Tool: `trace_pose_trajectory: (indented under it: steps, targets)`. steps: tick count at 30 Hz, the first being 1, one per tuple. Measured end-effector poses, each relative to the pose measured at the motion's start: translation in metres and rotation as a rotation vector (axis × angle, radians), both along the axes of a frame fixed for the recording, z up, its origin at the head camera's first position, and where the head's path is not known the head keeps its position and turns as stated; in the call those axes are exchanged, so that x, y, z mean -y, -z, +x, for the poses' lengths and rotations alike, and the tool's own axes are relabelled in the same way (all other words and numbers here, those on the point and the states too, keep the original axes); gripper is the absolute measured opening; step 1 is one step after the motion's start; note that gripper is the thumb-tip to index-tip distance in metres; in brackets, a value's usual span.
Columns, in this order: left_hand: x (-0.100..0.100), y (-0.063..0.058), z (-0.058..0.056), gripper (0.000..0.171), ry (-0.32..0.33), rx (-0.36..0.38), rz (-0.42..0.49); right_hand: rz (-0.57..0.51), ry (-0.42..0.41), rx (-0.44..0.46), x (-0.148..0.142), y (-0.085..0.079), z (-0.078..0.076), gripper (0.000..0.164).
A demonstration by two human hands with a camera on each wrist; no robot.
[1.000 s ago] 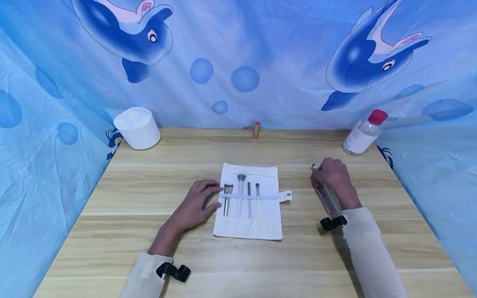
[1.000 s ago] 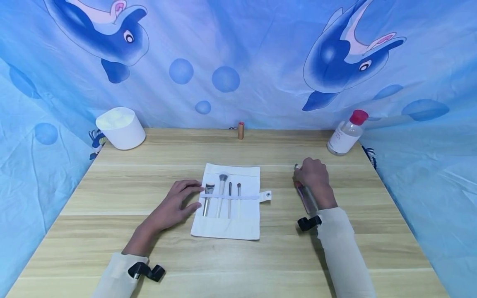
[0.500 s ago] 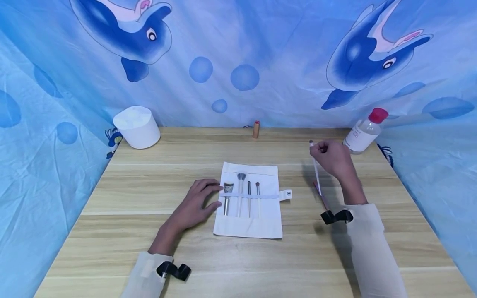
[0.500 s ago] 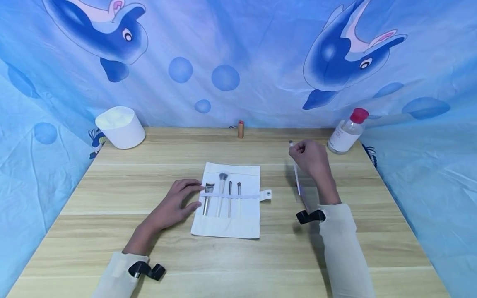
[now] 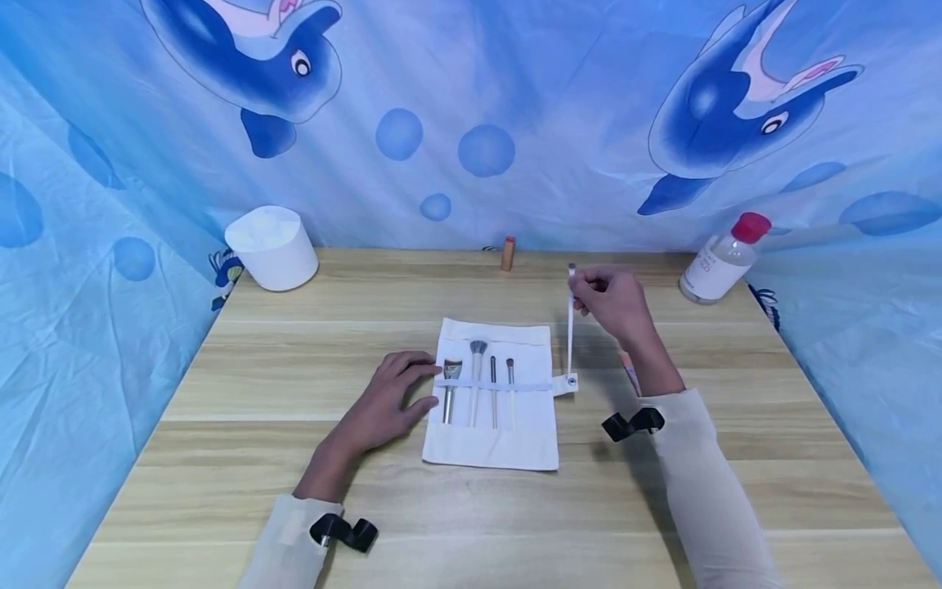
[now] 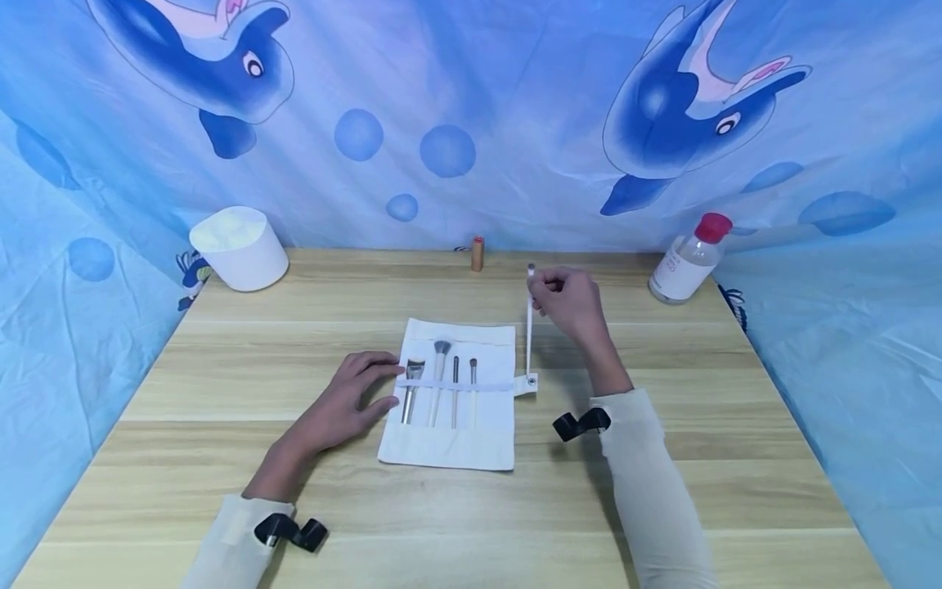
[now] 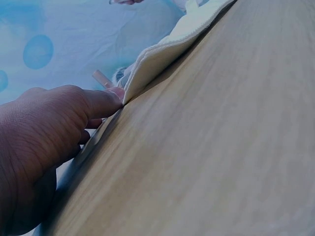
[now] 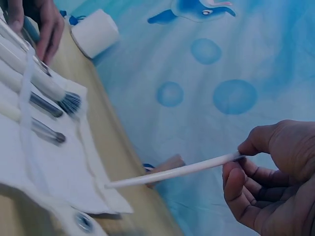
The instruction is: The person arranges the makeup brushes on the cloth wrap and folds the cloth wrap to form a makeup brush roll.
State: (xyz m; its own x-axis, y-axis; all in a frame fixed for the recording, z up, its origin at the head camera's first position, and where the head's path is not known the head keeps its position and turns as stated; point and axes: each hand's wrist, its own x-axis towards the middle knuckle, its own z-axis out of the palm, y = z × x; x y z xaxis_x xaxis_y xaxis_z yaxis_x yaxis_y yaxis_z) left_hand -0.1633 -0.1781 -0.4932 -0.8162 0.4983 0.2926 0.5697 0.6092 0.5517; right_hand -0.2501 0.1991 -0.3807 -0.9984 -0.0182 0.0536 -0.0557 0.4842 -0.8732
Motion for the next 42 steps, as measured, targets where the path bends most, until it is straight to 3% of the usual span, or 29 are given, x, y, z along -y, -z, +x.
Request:
trace_pose_trajectory:
  steps: [5,14,31,42]
  targets:
    - [-0.001,0.0,-0.002,0.045,0.004,-0.01,0.002,-0.105,-0.018,0.008,0.012,0.011,-0.004,0.034]
    - [0.0,-0.001,-0.003,0.045,0.002,-0.011,-0.007,-0.117,-0.045,0.033,0.025,0.03,-0.006,0.031]
    - [0.0,0.001,0.0,0.045,-0.004,-0.004,0.001,-0.03,-0.184,0.251,0.04,0.051,0.005,0.025]
    - [0.0,0.003,0.0,0.045,-0.002,-0.02,-0.006,0.099,-0.281,0.305,0.04,0.052,0.019,0.022]
